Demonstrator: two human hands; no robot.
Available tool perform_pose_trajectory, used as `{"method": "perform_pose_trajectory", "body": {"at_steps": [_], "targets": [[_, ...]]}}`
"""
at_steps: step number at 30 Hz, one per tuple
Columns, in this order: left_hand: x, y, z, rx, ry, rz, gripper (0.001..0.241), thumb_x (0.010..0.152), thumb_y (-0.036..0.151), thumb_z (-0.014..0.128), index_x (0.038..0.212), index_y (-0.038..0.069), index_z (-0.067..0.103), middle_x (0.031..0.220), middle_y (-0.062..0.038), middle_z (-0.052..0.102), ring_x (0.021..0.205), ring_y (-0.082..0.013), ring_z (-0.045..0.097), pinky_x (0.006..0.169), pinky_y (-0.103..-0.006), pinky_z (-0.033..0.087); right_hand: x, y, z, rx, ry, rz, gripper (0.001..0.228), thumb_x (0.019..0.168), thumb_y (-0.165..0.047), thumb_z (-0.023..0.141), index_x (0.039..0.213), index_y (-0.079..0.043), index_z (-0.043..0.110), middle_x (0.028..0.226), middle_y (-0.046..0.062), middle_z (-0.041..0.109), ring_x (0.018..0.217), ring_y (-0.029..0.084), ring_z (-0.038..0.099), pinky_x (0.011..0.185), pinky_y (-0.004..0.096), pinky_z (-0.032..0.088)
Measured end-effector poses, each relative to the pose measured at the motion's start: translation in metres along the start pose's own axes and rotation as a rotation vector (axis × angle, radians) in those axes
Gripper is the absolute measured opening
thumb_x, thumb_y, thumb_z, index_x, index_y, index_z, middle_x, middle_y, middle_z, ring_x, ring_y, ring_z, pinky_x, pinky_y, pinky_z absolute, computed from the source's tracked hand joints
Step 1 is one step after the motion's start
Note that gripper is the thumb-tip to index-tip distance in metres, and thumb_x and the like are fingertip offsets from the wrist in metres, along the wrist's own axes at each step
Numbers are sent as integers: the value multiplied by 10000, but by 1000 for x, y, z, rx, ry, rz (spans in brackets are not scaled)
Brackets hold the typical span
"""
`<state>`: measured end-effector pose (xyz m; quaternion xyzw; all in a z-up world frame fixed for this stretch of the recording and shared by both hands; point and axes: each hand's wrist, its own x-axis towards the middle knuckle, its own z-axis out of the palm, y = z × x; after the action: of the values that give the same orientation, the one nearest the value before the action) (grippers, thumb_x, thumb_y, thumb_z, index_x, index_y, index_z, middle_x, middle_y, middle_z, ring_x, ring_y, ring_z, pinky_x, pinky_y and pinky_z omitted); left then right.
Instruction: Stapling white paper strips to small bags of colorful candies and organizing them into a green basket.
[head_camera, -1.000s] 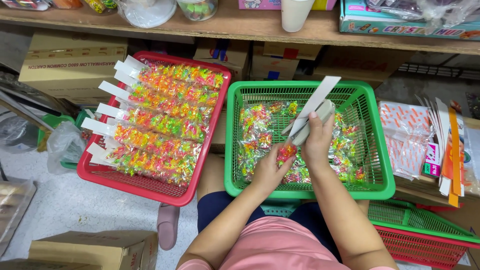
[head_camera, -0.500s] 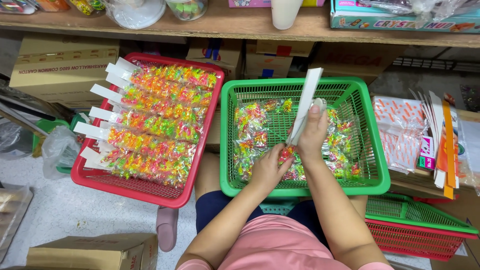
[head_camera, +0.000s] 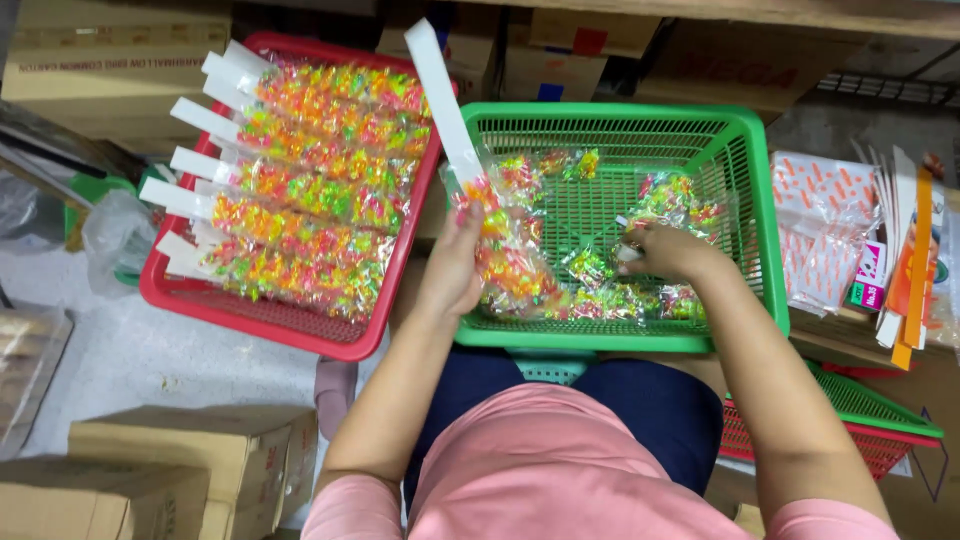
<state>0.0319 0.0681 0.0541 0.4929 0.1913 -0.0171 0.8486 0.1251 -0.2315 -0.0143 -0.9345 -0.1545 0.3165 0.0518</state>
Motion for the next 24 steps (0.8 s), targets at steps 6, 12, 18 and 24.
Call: {"method": "perform_pose_trajectory", "body": {"at_steps": [6, 12, 18, 24], "targets": [[-13, 16, 10, -492, -564, -158, 707, 1011, 591, 399, 1418, 15, 448, 1384, -264, 518, 1252, -422, 537, 980, -628, 481, -54, -76, -26, 955, 191, -559, 609, 1025, -422, 341, 1416, 32, 450, 1267, 328, 574, 1214, 510, 524, 1011, 611, 404], [33, -23, -15, -347, -504, 135, 362, 1053, 255, 521, 1380, 107, 477, 1304, -136, 616, 1185, -253, 626, 987, -414, 543, -9, -71, 116, 1759, -46, -831, 826, 926, -553, 493, 1539, -91, 187, 1355, 220, 546, 1104, 317, 635, 861, 508, 550], [13, -69, -3, -498, -357, 157, 583, 1066, 487, 368, 1514, 113, 353, 1509, -175, 418, 1366, -341, 429, 1128, -489, 389, -101, -156, 46, 1897, 32, -554, 532, 924, -134, 520, 1436, -111, 377, 822, -46, 540, 696, 23, 587, 586, 172, 540], [-11, -44, 6, -563, -524, 116, 715, 1013, 645, 325, 1481, 110, 401, 1511, -264, 379, 1383, -417, 394, 1112, -537, 393, -85, -142, 82, 1794, 165, -613, 569, 898, -79, 588, 1411, -66, 342, 1105, 100, 610, 955, 140, 627, 818, 280, 546]]}}
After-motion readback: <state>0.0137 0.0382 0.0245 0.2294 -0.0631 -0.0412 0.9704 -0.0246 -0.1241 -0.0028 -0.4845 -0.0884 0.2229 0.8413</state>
